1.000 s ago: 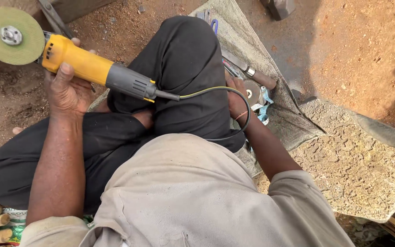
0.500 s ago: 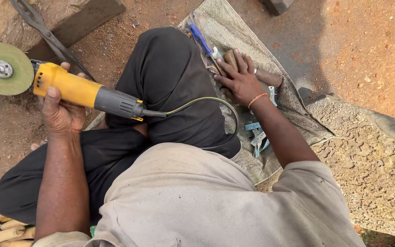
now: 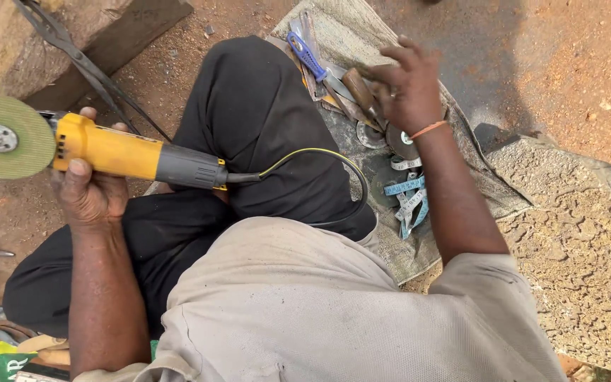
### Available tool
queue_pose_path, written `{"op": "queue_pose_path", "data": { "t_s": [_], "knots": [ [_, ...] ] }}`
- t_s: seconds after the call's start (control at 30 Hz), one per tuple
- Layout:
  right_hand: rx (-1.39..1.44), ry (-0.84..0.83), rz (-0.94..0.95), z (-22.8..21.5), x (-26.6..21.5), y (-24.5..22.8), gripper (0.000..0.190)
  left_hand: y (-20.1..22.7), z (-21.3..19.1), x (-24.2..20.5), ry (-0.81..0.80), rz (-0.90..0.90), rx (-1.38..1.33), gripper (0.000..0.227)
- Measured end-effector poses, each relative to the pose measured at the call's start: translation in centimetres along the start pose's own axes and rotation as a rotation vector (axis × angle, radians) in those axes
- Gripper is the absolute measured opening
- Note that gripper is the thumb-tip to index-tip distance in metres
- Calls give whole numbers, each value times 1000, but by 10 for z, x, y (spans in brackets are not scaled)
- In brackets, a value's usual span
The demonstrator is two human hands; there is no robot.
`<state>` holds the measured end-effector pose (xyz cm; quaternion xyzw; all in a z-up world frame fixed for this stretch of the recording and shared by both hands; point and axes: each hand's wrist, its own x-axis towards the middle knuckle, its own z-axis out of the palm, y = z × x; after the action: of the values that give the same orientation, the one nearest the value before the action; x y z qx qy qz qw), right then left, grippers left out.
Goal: The recorder uses an angle grinder to sharpen the end of a long metal bar held with tongs.
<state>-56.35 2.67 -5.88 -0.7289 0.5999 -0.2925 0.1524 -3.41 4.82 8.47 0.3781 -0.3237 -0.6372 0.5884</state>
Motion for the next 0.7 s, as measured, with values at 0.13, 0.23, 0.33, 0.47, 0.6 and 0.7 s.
{"op": "queue_pose_path", "data": {
  "t_s": [0.13,0.23,0.33,0.47,0.6,0.7],
  "knots": [
    [-253,-95,-108,62,25,-51,32,-1,2,1,-21,63,-100,73],
    [-375,-104,-4,105,40,-33,24,10,0,21,14,92,-70,76],
    [-296,-8,33,98,45,-46,22,11,-24,35,100,46,-25,70],
    [89,174,179,86,47,-16,14,-10,-46,52,139,-67,-53,65],
    [1105,319,347,16,87,-104,14,-27,-61,53,106,-26,-180,62],
    [1421,272,516,-23,139,-203,26,-25,-67,53,99,49,-219,58]
  ]
}}
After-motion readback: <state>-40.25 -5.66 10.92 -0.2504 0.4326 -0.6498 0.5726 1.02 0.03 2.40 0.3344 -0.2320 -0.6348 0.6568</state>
